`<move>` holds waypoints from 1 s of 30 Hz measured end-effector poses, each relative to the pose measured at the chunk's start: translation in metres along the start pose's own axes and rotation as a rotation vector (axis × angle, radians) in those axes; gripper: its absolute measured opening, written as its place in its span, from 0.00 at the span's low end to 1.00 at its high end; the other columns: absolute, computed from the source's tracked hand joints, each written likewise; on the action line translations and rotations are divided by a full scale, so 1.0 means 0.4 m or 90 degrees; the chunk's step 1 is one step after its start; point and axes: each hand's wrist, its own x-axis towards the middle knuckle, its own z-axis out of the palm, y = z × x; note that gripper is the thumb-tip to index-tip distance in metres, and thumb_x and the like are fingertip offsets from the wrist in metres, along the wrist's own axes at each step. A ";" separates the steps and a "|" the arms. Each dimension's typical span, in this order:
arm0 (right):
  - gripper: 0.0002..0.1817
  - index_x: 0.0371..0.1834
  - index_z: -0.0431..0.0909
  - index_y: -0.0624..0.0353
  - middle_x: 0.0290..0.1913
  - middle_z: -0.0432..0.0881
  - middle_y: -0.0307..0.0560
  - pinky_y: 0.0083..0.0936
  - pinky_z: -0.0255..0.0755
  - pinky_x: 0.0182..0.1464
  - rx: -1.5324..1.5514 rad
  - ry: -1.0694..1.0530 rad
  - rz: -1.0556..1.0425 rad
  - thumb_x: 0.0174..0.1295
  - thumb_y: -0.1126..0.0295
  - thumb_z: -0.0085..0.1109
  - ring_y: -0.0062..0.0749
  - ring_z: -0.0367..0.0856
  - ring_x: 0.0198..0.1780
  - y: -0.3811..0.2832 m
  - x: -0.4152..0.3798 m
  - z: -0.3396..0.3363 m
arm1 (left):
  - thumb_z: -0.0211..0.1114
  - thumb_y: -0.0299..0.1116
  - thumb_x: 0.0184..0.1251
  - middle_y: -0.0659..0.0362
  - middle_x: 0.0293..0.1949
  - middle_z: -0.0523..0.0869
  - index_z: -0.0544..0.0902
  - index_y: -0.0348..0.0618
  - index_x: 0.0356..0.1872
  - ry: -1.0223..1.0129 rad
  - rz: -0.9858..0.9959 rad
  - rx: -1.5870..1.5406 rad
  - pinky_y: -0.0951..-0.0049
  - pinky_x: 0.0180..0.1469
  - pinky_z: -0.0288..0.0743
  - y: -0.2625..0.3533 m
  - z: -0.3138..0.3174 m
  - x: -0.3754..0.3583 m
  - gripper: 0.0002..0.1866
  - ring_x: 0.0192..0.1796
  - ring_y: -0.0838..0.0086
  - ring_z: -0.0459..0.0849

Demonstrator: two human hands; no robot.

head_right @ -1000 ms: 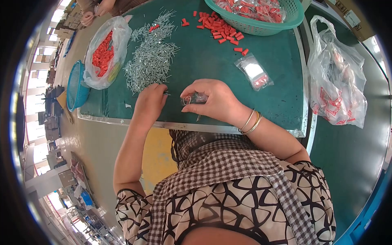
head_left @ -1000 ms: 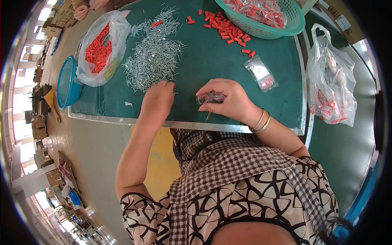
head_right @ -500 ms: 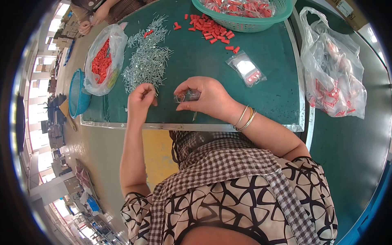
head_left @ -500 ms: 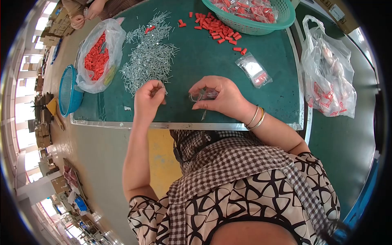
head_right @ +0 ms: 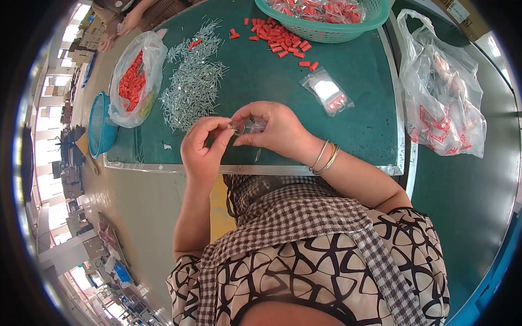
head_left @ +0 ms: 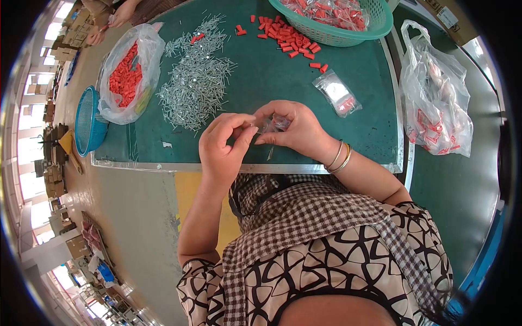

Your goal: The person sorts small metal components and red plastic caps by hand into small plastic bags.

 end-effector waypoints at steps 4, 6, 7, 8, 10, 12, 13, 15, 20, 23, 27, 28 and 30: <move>0.22 0.48 0.83 0.60 0.42 0.86 0.43 0.24 0.76 0.47 0.001 0.000 -0.001 0.49 0.70 0.78 0.24 0.83 0.43 0.000 0.000 -0.003 | 0.70 0.18 0.58 0.59 0.37 0.85 0.84 0.37 0.39 0.007 0.053 0.045 0.78 0.35 0.74 0.004 0.001 0.008 0.09 0.31 0.78 0.79; 0.21 0.47 0.83 0.60 0.41 0.86 0.42 0.23 0.76 0.47 0.018 0.008 0.000 0.49 0.71 0.78 0.23 0.82 0.43 -0.002 -0.002 -0.003 | 0.71 0.18 0.57 0.59 0.36 0.85 0.85 0.39 0.39 0.036 0.079 0.053 0.78 0.33 0.73 0.003 0.000 0.015 0.10 0.29 0.79 0.78; 0.21 0.47 0.83 0.60 0.41 0.85 0.41 0.21 0.76 0.46 0.021 0.002 0.003 0.49 0.72 0.78 0.21 0.82 0.42 -0.003 -0.003 -0.003 | 0.71 0.18 0.57 0.59 0.36 0.85 0.85 0.39 0.39 0.060 0.089 0.049 0.78 0.33 0.73 -0.001 -0.005 0.019 0.10 0.29 0.79 0.77; 0.21 0.47 0.83 0.60 0.42 0.85 0.40 0.20 0.75 0.45 0.024 -0.003 0.006 0.48 0.73 0.79 0.20 0.81 0.42 -0.002 -0.003 -0.003 | 0.71 0.18 0.57 0.59 0.36 0.85 0.85 0.40 0.39 0.084 0.100 0.044 0.78 0.34 0.72 -0.007 -0.010 0.023 0.10 0.29 0.79 0.76; 0.21 0.47 0.83 0.59 0.42 0.85 0.38 0.19 0.75 0.44 0.040 -0.010 0.002 0.48 0.73 0.79 0.19 0.81 0.42 -0.005 -0.005 -0.003 | 0.70 0.20 0.60 0.60 0.37 0.85 0.85 0.39 0.39 0.114 0.013 0.032 0.78 0.35 0.73 -0.023 -0.017 0.032 0.08 0.30 0.79 0.77; 0.21 0.47 0.82 0.59 0.42 0.84 0.38 0.19 0.76 0.44 0.067 -0.016 -0.012 0.48 0.73 0.79 0.18 0.81 0.42 -0.009 -0.009 -0.004 | 0.69 0.21 0.62 0.60 0.37 0.85 0.85 0.38 0.39 0.128 -0.031 0.055 0.78 0.35 0.73 -0.062 -0.018 0.062 0.06 0.31 0.80 0.77; 0.21 0.47 0.82 0.59 0.42 0.84 0.38 0.19 0.76 0.44 0.062 -0.014 -0.016 0.48 0.73 0.79 0.18 0.81 0.43 -0.010 -0.011 -0.007 | 0.68 0.24 0.64 0.61 0.35 0.85 0.86 0.38 0.39 0.141 -0.030 0.100 0.79 0.35 0.72 -0.084 -0.020 0.077 0.04 0.31 0.80 0.77; 0.21 0.47 0.82 0.59 0.42 0.83 0.38 0.18 0.76 0.43 0.057 -0.013 -0.026 0.48 0.73 0.79 0.18 0.81 0.43 -0.012 -0.010 -0.011 | 0.68 0.25 0.64 0.62 0.34 0.85 0.86 0.38 0.39 0.151 -0.119 0.103 0.79 0.35 0.71 -0.130 -0.042 0.095 0.04 0.31 0.81 0.77; 0.20 0.46 0.82 0.61 0.44 0.82 0.39 0.18 0.78 0.47 0.098 -0.045 0.005 0.50 0.76 0.77 0.19 0.82 0.45 -0.025 -0.013 -0.009 | 0.68 0.26 0.64 0.65 0.33 0.85 0.87 0.37 0.40 0.122 -0.103 0.172 0.82 0.37 0.71 -0.176 -0.053 0.131 0.06 0.34 0.84 0.78; 0.20 0.46 0.81 0.61 0.43 0.82 0.39 0.18 0.79 0.49 0.101 -0.055 -0.019 0.50 0.76 0.77 0.19 0.82 0.45 -0.026 -0.018 -0.003 | 0.68 0.26 0.62 0.58 0.32 0.84 0.87 0.38 0.38 0.027 -0.041 0.137 0.76 0.36 0.72 -0.139 0.009 0.199 0.06 0.31 0.75 0.79; 0.19 0.46 0.81 0.61 0.43 0.82 0.39 0.19 0.79 0.49 0.102 -0.029 -0.069 0.50 0.76 0.77 0.20 0.82 0.45 -0.016 -0.016 -0.016 | 0.70 0.27 0.59 0.55 0.34 0.85 0.86 0.39 0.41 -0.047 0.104 0.166 0.70 0.38 0.75 -0.161 0.141 0.301 0.09 0.33 0.66 0.82; 0.19 0.46 0.81 0.61 0.43 0.82 0.39 0.19 0.79 0.49 0.096 -0.019 -0.081 0.50 0.76 0.77 0.20 0.83 0.45 -0.015 -0.015 -0.020 | 0.70 0.28 0.59 0.55 0.35 0.85 0.85 0.40 0.42 -0.061 0.112 0.186 0.69 0.38 0.76 -0.160 0.175 0.320 0.10 0.33 0.66 0.83; 0.19 0.45 0.81 0.61 0.44 0.82 0.40 0.19 0.79 0.50 0.084 0.000 -0.103 0.50 0.76 0.77 0.21 0.83 0.46 -0.014 -0.012 -0.027 | 0.70 0.29 0.59 0.55 0.37 0.85 0.85 0.40 0.43 -0.074 0.142 0.243 0.67 0.39 0.77 -0.173 0.230 0.345 0.11 0.34 0.63 0.84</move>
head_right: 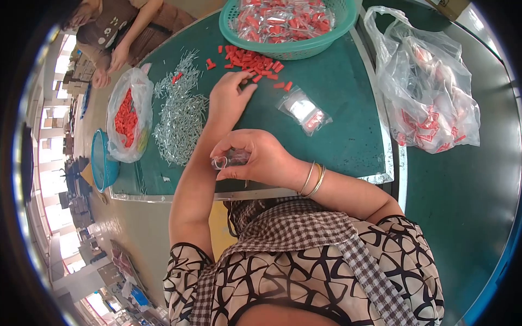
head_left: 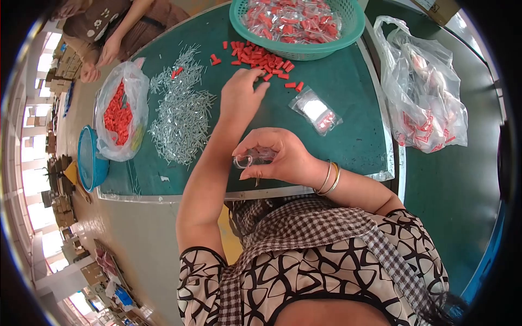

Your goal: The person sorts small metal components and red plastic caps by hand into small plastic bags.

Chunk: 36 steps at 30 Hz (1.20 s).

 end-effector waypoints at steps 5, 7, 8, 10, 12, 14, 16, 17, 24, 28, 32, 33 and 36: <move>0.19 0.46 0.81 0.61 0.44 0.82 0.40 0.20 0.79 0.50 0.036 0.018 0.001 0.50 0.76 0.77 0.21 0.82 0.47 0.003 0.005 -0.008 | 0.70 0.31 0.60 0.53 0.37 0.86 0.85 0.41 0.44 -0.019 0.014 0.071 0.63 0.41 0.78 -0.016 0.037 0.018 0.12 0.37 0.58 0.85; 0.20 0.47 0.81 0.62 0.45 0.82 0.40 0.20 0.78 0.50 0.075 0.027 0.048 0.51 0.77 0.76 0.21 0.82 0.47 0.001 0.003 -0.010 | 0.70 0.30 0.60 0.53 0.37 0.86 0.85 0.40 0.43 -0.010 -0.065 0.011 0.66 0.40 0.78 -0.005 -0.010 0.011 0.11 0.35 0.63 0.86; 0.20 0.47 0.80 0.63 0.45 0.82 0.40 0.20 0.78 0.50 0.071 0.033 0.079 0.51 0.78 0.76 0.20 0.81 0.47 -0.011 0.005 -0.017 | 0.70 0.28 0.60 0.53 0.37 0.87 0.85 0.40 0.43 0.005 -0.137 -0.049 0.67 0.39 0.78 0.019 -0.060 -0.003 0.10 0.35 0.64 0.86; 0.20 0.48 0.80 0.64 0.46 0.82 0.40 0.19 0.78 0.50 0.089 0.057 0.112 0.52 0.80 0.75 0.20 0.81 0.47 -0.009 0.009 -0.020 | 0.69 0.24 0.60 0.54 0.37 0.87 0.86 0.39 0.42 0.040 -0.211 -0.120 0.71 0.38 0.78 0.058 -0.160 -0.045 0.09 0.33 0.70 0.85; 0.21 0.50 0.79 0.66 0.46 0.82 0.41 0.19 0.77 0.50 0.131 0.086 0.120 0.52 0.81 0.74 0.19 0.80 0.46 0.007 0.011 -0.012 | 0.69 0.21 0.59 0.55 0.37 0.87 0.86 0.39 0.42 0.060 -0.152 -0.081 0.74 0.37 0.78 0.100 -0.256 -0.108 0.10 0.33 0.72 0.85; 0.21 0.50 0.78 0.67 0.46 0.82 0.41 0.19 0.77 0.50 0.156 0.103 0.119 0.52 0.82 0.74 0.19 0.80 0.46 0.020 0.014 -0.004 | 0.70 0.20 0.57 0.56 0.36 0.87 0.86 0.39 0.41 0.050 -0.058 -0.025 0.73 0.37 0.78 0.146 -0.315 -0.155 0.10 0.34 0.70 0.85; 0.22 0.51 0.78 0.67 0.46 0.82 0.41 0.19 0.76 0.50 0.148 0.105 0.128 0.52 0.83 0.73 0.18 0.79 0.45 0.021 0.013 0.003 | 0.71 0.19 0.56 0.56 0.36 0.86 0.85 0.39 0.41 0.032 -0.002 -0.018 0.71 0.37 0.79 0.181 -0.334 -0.188 0.11 0.34 0.68 0.85; 0.22 0.52 0.78 0.67 0.46 0.82 0.41 0.19 0.76 0.50 0.126 0.098 0.136 0.52 0.83 0.73 0.18 0.79 0.45 0.015 0.014 0.002 | 0.72 0.20 0.54 0.54 0.36 0.85 0.85 0.39 0.41 0.012 0.061 0.004 0.69 0.37 0.79 0.179 -0.329 -0.196 0.12 0.35 0.64 0.85; 0.20 0.47 0.81 0.63 0.41 0.84 0.38 0.19 0.77 0.47 0.119 0.106 0.111 0.51 0.74 0.77 0.16 0.79 0.42 0.018 0.014 0.001 | 0.67 0.18 0.60 0.58 0.40 0.86 0.86 0.39 0.42 0.106 -0.137 -0.160 0.80 0.35 0.74 0.107 -0.305 -0.191 0.10 0.32 0.79 0.81; 0.20 0.48 0.82 0.62 0.41 0.84 0.38 0.18 0.77 0.47 0.067 0.070 0.133 0.51 0.74 0.78 0.16 0.79 0.41 0.002 0.012 0.006 | 0.66 0.22 0.62 0.56 0.35 0.85 0.87 0.40 0.40 0.041 -0.144 -0.139 0.74 0.37 0.75 0.051 -0.222 -0.109 0.07 0.33 0.72 0.82; 0.20 0.47 0.82 0.61 0.40 0.84 0.37 0.18 0.77 0.46 0.032 0.062 0.125 0.51 0.73 0.78 0.16 0.80 0.41 -0.002 0.013 -0.002 | 0.68 0.27 0.60 0.54 0.35 0.84 0.85 0.41 0.41 0.002 -0.030 -0.067 0.65 0.40 0.76 -0.002 -0.073 -0.017 0.08 0.37 0.61 0.84; 0.20 0.47 0.82 0.61 0.40 0.84 0.37 0.18 0.77 0.46 0.035 0.066 0.119 0.50 0.73 0.78 0.16 0.80 0.41 0.001 0.012 -0.005 | 0.68 0.28 0.59 0.53 0.36 0.84 0.85 0.41 0.41 -0.012 -0.027 -0.040 0.63 0.41 0.77 -0.008 -0.043 0.000 0.09 0.38 0.58 0.84; 0.20 0.48 0.80 0.63 0.41 0.82 0.38 0.16 0.76 0.43 0.029 0.070 0.093 0.52 0.80 0.75 0.14 0.79 0.40 0.009 0.014 -0.007 | 0.69 0.29 0.59 0.52 0.38 0.83 0.83 0.42 0.44 -0.049 -0.023 0.041 0.59 0.44 0.77 -0.016 0.018 0.031 0.11 0.42 0.55 0.84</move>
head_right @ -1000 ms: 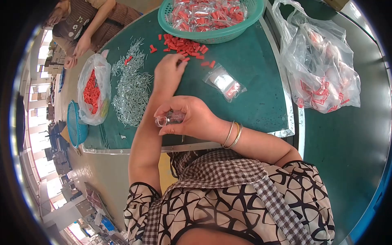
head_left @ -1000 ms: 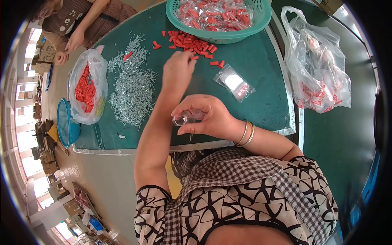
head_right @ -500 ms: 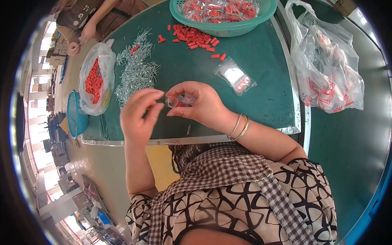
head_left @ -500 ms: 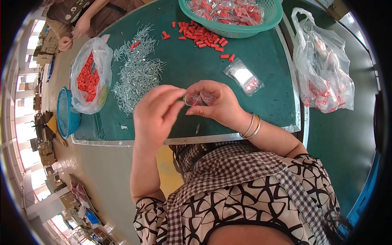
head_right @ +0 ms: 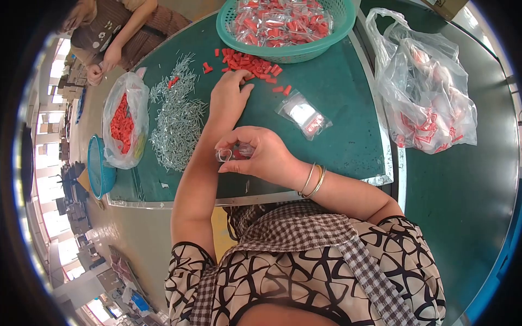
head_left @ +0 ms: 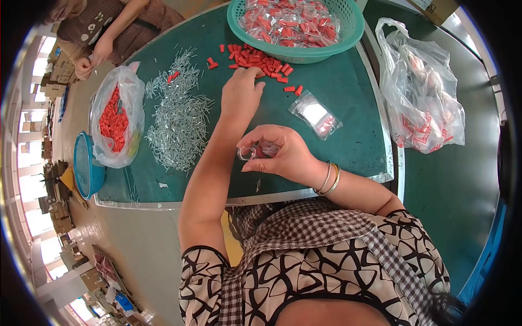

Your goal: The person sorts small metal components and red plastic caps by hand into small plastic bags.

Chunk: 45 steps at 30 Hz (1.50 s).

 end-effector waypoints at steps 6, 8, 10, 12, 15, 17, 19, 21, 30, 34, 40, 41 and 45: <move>0.19 0.48 0.79 0.64 0.42 0.82 0.39 0.18 0.77 0.48 0.121 -0.012 0.060 0.53 0.82 0.73 0.17 0.80 0.43 0.004 0.005 0.000 | 0.68 0.29 0.61 0.49 0.41 0.84 0.83 0.39 0.43 -0.076 -0.063 0.036 0.58 0.48 0.77 -0.017 0.006 0.043 0.11 0.45 0.54 0.84; 0.19 0.49 0.79 0.65 0.42 0.82 0.39 0.18 0.77 0.49 0.133 -0.014 0.051 0.53 0.82 0.73 0.17 0.80 0.44 0.008 0.005 0.003 | 0.68 0.29 0.61 0.48 0.41 0.85 0.83 0.38 0.43 -0.093 -0.059 0.043 0.58 0.48 0.78 -0.017 -0.015 0.041 0.10 0.45 0.53 0.85; 0.19 0.49 0.79 0.65 0.43 0.82 0.39 0.18 0.77 0.50 0.130 -0.011 0.046 0.54 0.82 0.73 0.17 0.80 0.45 0.012 0.006 -0.001 | 0.68 0.29 0.61 0.49 0.38 0.85 0.84 0.38 0.43 -0.070 -0.021 0.055 0.61 0.46 0.79 -0.009 -0.041 0.035 0.10 0.42 0.56 0.86; 0.20 0.50 0.79 0.65 0.43 0.82 0.39 0.18 0.77 0.51 0.120 0.004 0.046 0.54 0.82 0.73 0.17 0.80 0.46 0.020 0.007 -0.007 | 0.68 0.30 0.63 0.54 0.37 0.87 0.84 0.38 0.44 -0.020 -0.150 -0.144 0.69 0.39 0.78 0.021 -0.108 0.003 0.10 0.35 0.67 0.85; 0.19 0.48 0.80 0.65 0.41 0.84 0.37 0.18 0.78 0.47 0.121 0.040 0.022 0.54 0.77 0.75 0.14 0.79 0.42 0.017 0.010 -0.002 | 0.68 0.25 0.63 0.60 0.37 0.88 0.85 0.39 0.45 0.071 -0.155 -0.222 0.79 0.32 0.75 0.070 -0.228 -0.113 0.10 0.29 0.80 0.82; 0.19 0.48 0.80 0.65 0.42 0.84 0.37 0.18 0.78 0.48 0.130 0.045 0.028 0.54 0.77 0.75 0.14 0.80 0.43 0.030 0.012 0.003 | 0.70 0.23 0.58 0.55 0.37 0.87 0.85 0.40 0.42 0.050 -0.053 -0.148 0.70 0.35 0.78 0.116 -0.294 -0.194 0.10 0.34 0.70 0.86; 0.19 0.49 0.80 0.65 0.43 0.84 0.38 0.18 0.78 0.50 0.135 0.034 0.043 0.54 0.78 0.74 0.15 0.79 0.43 0.036 0.012 0.009 | 0.71 0.24 0.57 0.56 0.36 0.87 0.85 0.41 0.42 0.075 0.045 -0.091 0.69 0.35 0.79 0.138 -0.302 -0.251 0.11 0.35 0.66 0.86; 0.20 0.51 0.79 0.66 0.45 0.83 0.39 0.19 0.78 0.51 0.132 0.015 0.065 0.55 0.81 0.73 0.16 0.78 0.44 0.032 0.010 0.009 | 0.72 0.24 0.56 0.56 0.37 0.86 0.85 0.42 0.42 0.082 0.109 -0.046 0.68 0.36 0.80 0.149 -0.301 -0.276 0.11 0.36 0.64 0.86; 0.23 0.55 0.78 0.66 0.49 0.84 0.42 0.20 0.78 0.52 0.182 -0.036 0.050 0.54 0.80 0.73 0.19 0.80 0.45 0.033 0.007 0.003 | 0.69 0.18 0.53 0.56 0.49 0.83 0.85 0.44 0.42 0.041 0.107 -0.093 0.68 0.37 0.80 0.136 -0.295 -0.308 0.15 0.37 0.65 0.85; 0.25 0.57 0.78 0.66 0.51 0.83 0.42 0.22 0.78 0.51 0.200 -0.062 0.047 0.54 0.79 0.73 0.20 0.81 0.48 0.032 0.002 0.016 | 0.72 0.19 0.48 0.58 0.48 0.83 0.84 0.44 0.38 0.070 0.148 -0.015 0.67 0.38 0.79 0.122 -0.272 -0.319 0.14 0.38 0.66 0.83; 0.17 0.50 0.82 0.64 0.47 0.84 0.42 0.20 0.78 0.46 -0.063 0.038 -0.012 0.56 0.80 0.71 0.21 0.81 0.44 0.019 -0.002 0.008 | 0.71 0.17 0.49 0.58 0.43 0.85 0.84 0.40 0.36 0.074 0.132 0.077 0.68 0.39 0.79 0.140 -0.276 -0.313 0.12 0.37 0.65 0.84; 0.15 0.47 0.83 0.63 0.45 0.84 0.42 0.20 0.77 0.45 -0.074 0.037 -0.016 0.57 0.80 0.70 0.21 0.81 0.42 0.018 -0.003 0.009 | 0.71 0.17 0.50 0.58 0.41 0.85 0.84 0.40 0.36 0.067 0.135 0.075 0.68 0.38 0.79 0.133 -0.271 -0.311 0.11 0.36 0.65 0.84; 0.06 0.38 0.84 0.61 0.37 0.82 0.42 0.20 0.75 0.36 -0.090 0.092 -0.080 0.59 0.76 0.69 0.23 0.80 0.34 0.024 -0.004 0.012 | 0.70 0.16 0.52 0.57 0.36 0.85 0.83 0.38 0.36 0.078 0.103 -0.005 0.71 0.37 0.77 0.128 -0.258 -0.312 0.10 0.35 0.66 0.84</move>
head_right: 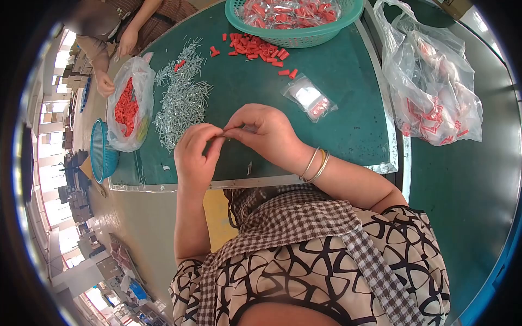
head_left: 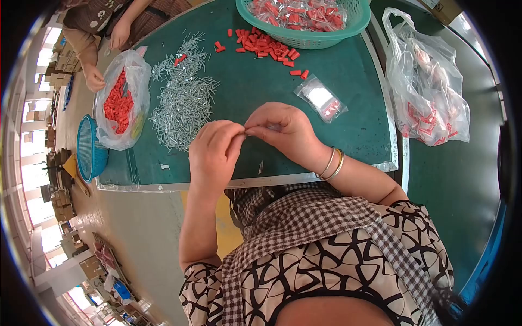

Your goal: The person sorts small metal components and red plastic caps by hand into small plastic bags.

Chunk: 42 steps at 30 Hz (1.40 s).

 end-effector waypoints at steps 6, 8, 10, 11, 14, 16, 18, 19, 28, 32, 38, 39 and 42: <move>0.04 0.36 0.84 0.62 0.38 0.82 0.42 0.19 0.73 0.35 -0.079 -0.012 -0.039 0.59 0.80 0.66 0.24 0.79 0.34 -0.019 -0.007 0.003 | 0.69 0.14 0.53 0.56 0.34 0.84 0.82 0.35 0.37 -0.007 -0.137 -0.135 0.75 0.36 0.75 0.007 -0.004 -0.007 0.11 0.33 0.73 0.81; 0.04 0.36 0.84 0.62 0.38 0.81 0.42 0.19 0.72 0.34 -0.124 -0.015 -0.060 0.59 0.80 0.66 0.23 0.79 0.32 -0.021 -0.008 0.001 | 0.68 0.14 0.53 0.57 0.33 0.83 0.81 0.35 0.37 -0.017 -0.132 -0.131 0.75 0.35 0.75 0.004 -0.003 -0.011 0.10 0.32 0.73 0.80; 0.04 0.36 0.84 0.62 0.37 0.81 0.41 0.19 0.72 0.33 -0.146 -0.023 -0.059 0.59 0.80 0.66 0.23 0.79 0.32 -0.024 -0.010 0.000 | 0.67 0.13 0.53 0.57 0.33 0.83 0.81 0.35 0.35 -0.021 -0.129 -0.126 0.75 0.35 0.74 0.004 0.000 -0.015 0.10 0.31 0.73 0.80; 0.03 0.36 0.84 0.62 0.37 0.81 0.41 0.19 0.72 0.33 -0.146 -0.029 -0.047 0.59 0.80 0.66 0.23 0.79 0.32 -0.026 -0.009 -0.001 | 0.67 0.13 0.53 0.57 0.32 0.83 0.80 0.35 0.35 -0.019 -0.129 -0.124 0.75 0.35 0.74 0.006 0.002 -0.017 0.09 0.31 0.73 0.80; 0.03 0.35 0.83 0.62 0.37 0.81 0.41 0.19 0.72 0.33 -0.117 -0.033 -0.028 0.59 0.80 0.65 0.23 0.80 0.32 -0.015 -0.009 0.003 | 0.66 0.13 0.53 0.57 0.31 0.81 0.79 0.35 0.33 -0.024 -0.152 -0.145 0.76 0.35 0.74 0.011 -0.003 -0.018 0.08 0.31 0.73 0.79; 0.03 0.35 0.83 0.62 0.37 0.81 0.41 0.19 0.73 0.34 -0.086 -0.029 -0.018 0.60 0.80 0.65 0.23 0.80 0.33 -0.015 -0.006 0.004 | 0.66 0.13 0.54 0.58 0.30 0.81 0.78 0.35 0.32 -0.021 -0.171 -0.162 0.76 0.34 0.74 0.008 -0.008 -0.017 0.08 0.30 0.74 0.80; 0.02 0.35 0.83 0.62 0.37 0.81 0.42 0.20 0.73 0.35 -0.054 -0.022 -0.005 0.60 0.80 0.64 0.24 0.81 0.34 -0.020 -0.003 0.001 | 0.66 0.13 0.54 0.58 0.30 0.81 0.79 0.35 0.32 -0.014 -0.186 -0.173 0.76 0.33 0.75 -0.003 -0.013 -0.019 0.08 0.30 0.74 0.81; 0.02 0.35 0.83 0.62 0.37 0.81 0.42 0.20 0.74 0.36 -0.046 -0.025 0.006 0.61 0.80 0.64 0.24 0.81 0.34 -0.019 -0.001 0.000 | 0.66 0.13 0.54 0.59 0.30 0.81 0.79 0.35 0.32 -0.011 -0.188 -0.178 0.76 0.34 0.75 -0.003 -0.012 -0.017 0.08 0.30 0.75 0.80; 0.08 0.39 0.83 0.65 0.37 0.81 0.38 0.19 0.75 0.40 0.133 0.028 0.167 0.70 0.71 0.58 0.21 0.78 0.36 -0.001 0.020 -0.015 | 0.65 0.17 0.60 0.61 0.30 0.82 0.80 0.35 0.33 -0.005 -0.251 -0.252 0.78 0.35 0.74 -0.037 -0.011 0.012 0.04 0.30 0.79 0.79; 0.13 0.44 0.83 0.62 0.32 0.76 0.34 0.19 0.73 0.36 0.303 0.063 0.253 0.73 0.63 0.56 0.17 0.74 0.30 0.038 0.023 -0.022 | 0.64 0.22 0.66 0.63 0.30 0.84 0.82 0.36 0.38 0.080 -0.323 -0.388 0.80 0.36 0.73 -0.031 -0.009 0.143 0.02 0.31 0.83 0.78; 0.18 0.59 0.75 0.61 0.34 0.74 0.34 0.20 0.70 0.38 0.653 -0.084 0.315 0.72 0.64 0.57 0.17 0.70 0.31 0.055 0.023 -0.051 | 0.63 0.26 0.69 0.56 0.41 0.87 0.80 0.33 0.53 0.235 -0.229 -0.502 0.76 0.45 0.79 -0.028 0.069 0.365 0.14 0.40 0.78 0.84; 0.19 0.61 0.73 0.61 0.36 0.75 0.35 0.21 0.70 0.40 0.692 -0.076 0.312 0.71 0.65 0.57 0.17 0.71 0.32 0.054 0.027 -0.052 | 0.62 0.26 0.70 0.55 0.42 0.87 0.80 0.31 0.54 0.248 -0.202 -0.458 0.75 0.46 0.79 -0.041 0.077 0.362 0.14 0.42 0.76 0.85; 0.22 0.67 0.69 0.63 0.47 0.79 0.43 0.26 0.74 0.50 0.712 -0.059 0.292 0.70 0.73 0.53 0.22 0.76 0.39 0.046 0.036 -0.042 | 0.63 0.25 0.70 0.58 0.45 0.87 0.84 0.34 0.48 0.185 -0.261 -0.350 0.76 0.47 0.79 -0.047 0.056 0.236 0.09 0.43 0.78 0.84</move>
